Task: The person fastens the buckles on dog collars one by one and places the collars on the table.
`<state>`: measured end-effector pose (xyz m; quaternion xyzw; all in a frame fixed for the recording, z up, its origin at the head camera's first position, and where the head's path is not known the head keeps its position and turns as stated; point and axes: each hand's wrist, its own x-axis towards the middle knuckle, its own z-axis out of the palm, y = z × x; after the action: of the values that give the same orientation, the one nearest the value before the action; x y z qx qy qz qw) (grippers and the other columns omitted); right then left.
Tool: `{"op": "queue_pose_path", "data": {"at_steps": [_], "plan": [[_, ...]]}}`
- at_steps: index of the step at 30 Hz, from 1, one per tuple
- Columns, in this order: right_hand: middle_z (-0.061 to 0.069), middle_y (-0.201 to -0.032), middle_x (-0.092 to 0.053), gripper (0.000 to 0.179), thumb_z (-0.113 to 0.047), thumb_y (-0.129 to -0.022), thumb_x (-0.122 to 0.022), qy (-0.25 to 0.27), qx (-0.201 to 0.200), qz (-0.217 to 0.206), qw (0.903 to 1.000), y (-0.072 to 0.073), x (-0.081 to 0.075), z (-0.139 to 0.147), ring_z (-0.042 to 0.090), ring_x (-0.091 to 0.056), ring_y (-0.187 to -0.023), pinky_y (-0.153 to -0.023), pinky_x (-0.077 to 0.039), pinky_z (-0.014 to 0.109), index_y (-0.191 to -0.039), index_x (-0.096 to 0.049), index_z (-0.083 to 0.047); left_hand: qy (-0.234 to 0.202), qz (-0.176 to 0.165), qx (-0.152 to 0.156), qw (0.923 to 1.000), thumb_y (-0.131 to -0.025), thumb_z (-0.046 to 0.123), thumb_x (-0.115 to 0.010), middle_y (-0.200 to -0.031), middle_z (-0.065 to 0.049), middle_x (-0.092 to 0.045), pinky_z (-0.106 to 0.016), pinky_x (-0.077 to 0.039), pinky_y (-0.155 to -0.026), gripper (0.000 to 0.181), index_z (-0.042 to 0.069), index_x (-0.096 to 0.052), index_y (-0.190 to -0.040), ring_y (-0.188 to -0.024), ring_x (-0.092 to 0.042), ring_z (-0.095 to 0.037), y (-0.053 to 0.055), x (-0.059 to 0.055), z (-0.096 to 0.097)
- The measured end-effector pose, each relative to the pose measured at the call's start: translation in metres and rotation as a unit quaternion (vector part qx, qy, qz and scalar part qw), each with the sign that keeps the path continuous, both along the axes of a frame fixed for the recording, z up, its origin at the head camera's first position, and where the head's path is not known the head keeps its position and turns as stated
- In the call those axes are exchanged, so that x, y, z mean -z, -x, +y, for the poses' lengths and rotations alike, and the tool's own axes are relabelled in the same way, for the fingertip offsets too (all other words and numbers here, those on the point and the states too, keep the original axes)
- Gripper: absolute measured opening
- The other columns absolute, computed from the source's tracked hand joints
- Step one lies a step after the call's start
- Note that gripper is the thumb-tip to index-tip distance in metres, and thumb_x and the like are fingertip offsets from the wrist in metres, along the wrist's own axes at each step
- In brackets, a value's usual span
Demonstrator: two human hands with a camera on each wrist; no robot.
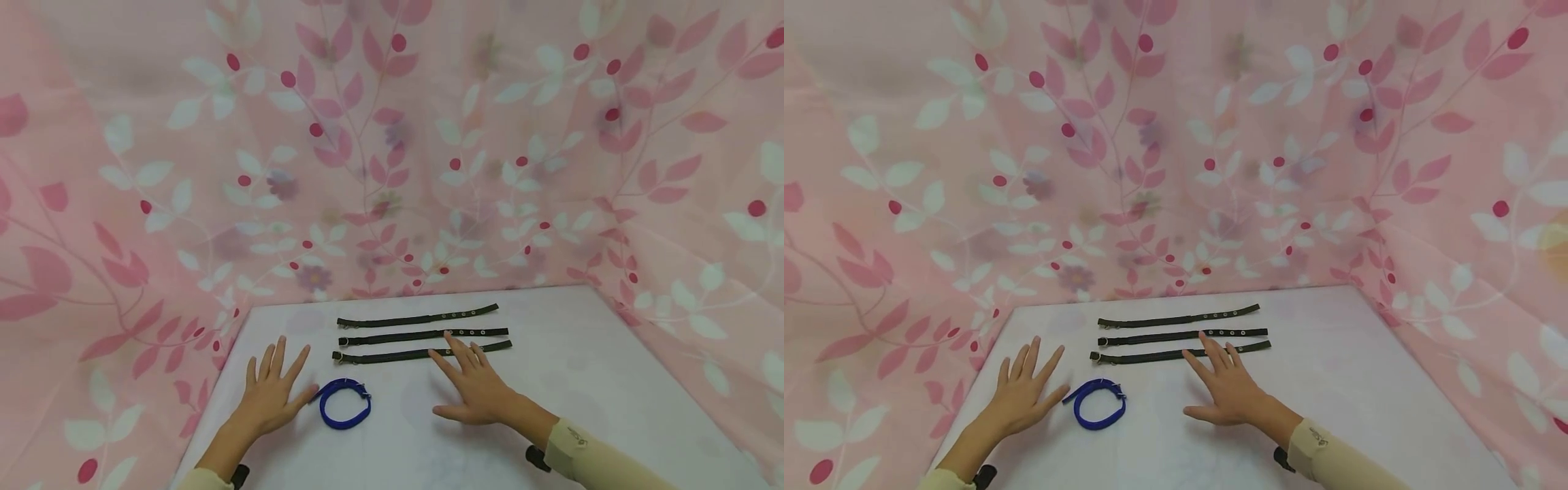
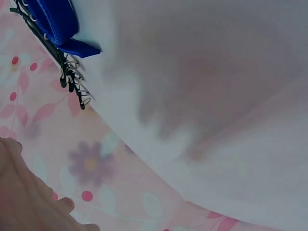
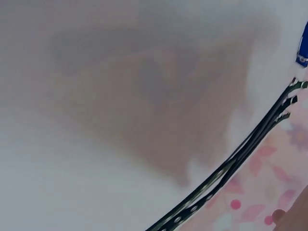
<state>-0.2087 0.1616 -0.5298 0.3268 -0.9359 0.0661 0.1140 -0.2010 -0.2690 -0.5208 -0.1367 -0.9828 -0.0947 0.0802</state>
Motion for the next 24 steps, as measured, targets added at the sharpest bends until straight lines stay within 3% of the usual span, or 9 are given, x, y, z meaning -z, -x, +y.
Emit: {"op": "queue_pose_path", "data": {"at_steps": [6, 15, 19, 24], "plan": [[0.016, -0.166, -0.004, 0.096, -0.072, -0.083, -0.059, 0.018, 0.028, 0.004, 0.9995, 0.006, 0.0, 0.028, 0.036, -0.019, -0.15, -0.112, -0.019, 0.067, -0.158, -0.021, -0.025, -0.004, 0.015, -0.003, 0.9999, -0.094, 0.066, -0.047, -0.164, -0.023, -0.004, -0.072, -0.002, -0.111, 0.075, 0.03, -0.027, -0.156, -0.149, -0.007, -0.046, 0.003, -0.002, -0.001], [0.018, -0.164, -0.012, 0.093, -0.076, -0.083, -0.055, 0.023, 0.052, 0.041, 0.9975, 0.019, 0.014, 0.065, 0.042, -0.031, -0.142, -0.11, -0.02, 0.068, -0.154, -0.033, -0.021, 0.002, 0.026, 0.001, 0.9997, -0.093, 0.068, -0.046, -0.165, -0.021, -0.002, -0.072, 0.002, -0.112, 0.076, 0.032, -0.025, -0.157, -0.15, -0.004, -0.045, 0.011, 0.003, 0.004], [0.019, -0.164, -0.011, 0.103, -0.074, -0.076, -0.067, 0.025, 0.053, 0.014, 0.9982, 0.028, 0.017, 0.077, 0.044, -0.032, -0.14, -0.11, -0.022, 0.067, -0.155, -0.03, -0.02, -0.002, 0.008, 0.023, 0.9997, -0.092, 0.069, -0.047, -0.165, -0.021, -0.001, -0.072, 0.002, -0.112, 0.079, 0.032, -0.022, -0.158, -0.151, -0.004, -0.044, 0.021, 0.003, 0.012], [0.021, -0.16, -0.018, 0.118, -0.063, -0.061, -0.085, 0.04, 0.06, -0.047, 0.9963, 0.046, 0.015, 0.09, 0.045, -0.034, -0.139, -0.108, -0.03, 0.066, -0.155, -0.03, -0.018, -0.029, 0.007, 0.091, 0.9954, -0.09, 0.064, -0.056, -0.165, -0.019, -0.004, -0.071, -0.008, -0.113, 0.084, 0.029, -0.021, -0.158, -0.149, -0.012, -0.045, 0.036, 0.004, 0.019]]}}
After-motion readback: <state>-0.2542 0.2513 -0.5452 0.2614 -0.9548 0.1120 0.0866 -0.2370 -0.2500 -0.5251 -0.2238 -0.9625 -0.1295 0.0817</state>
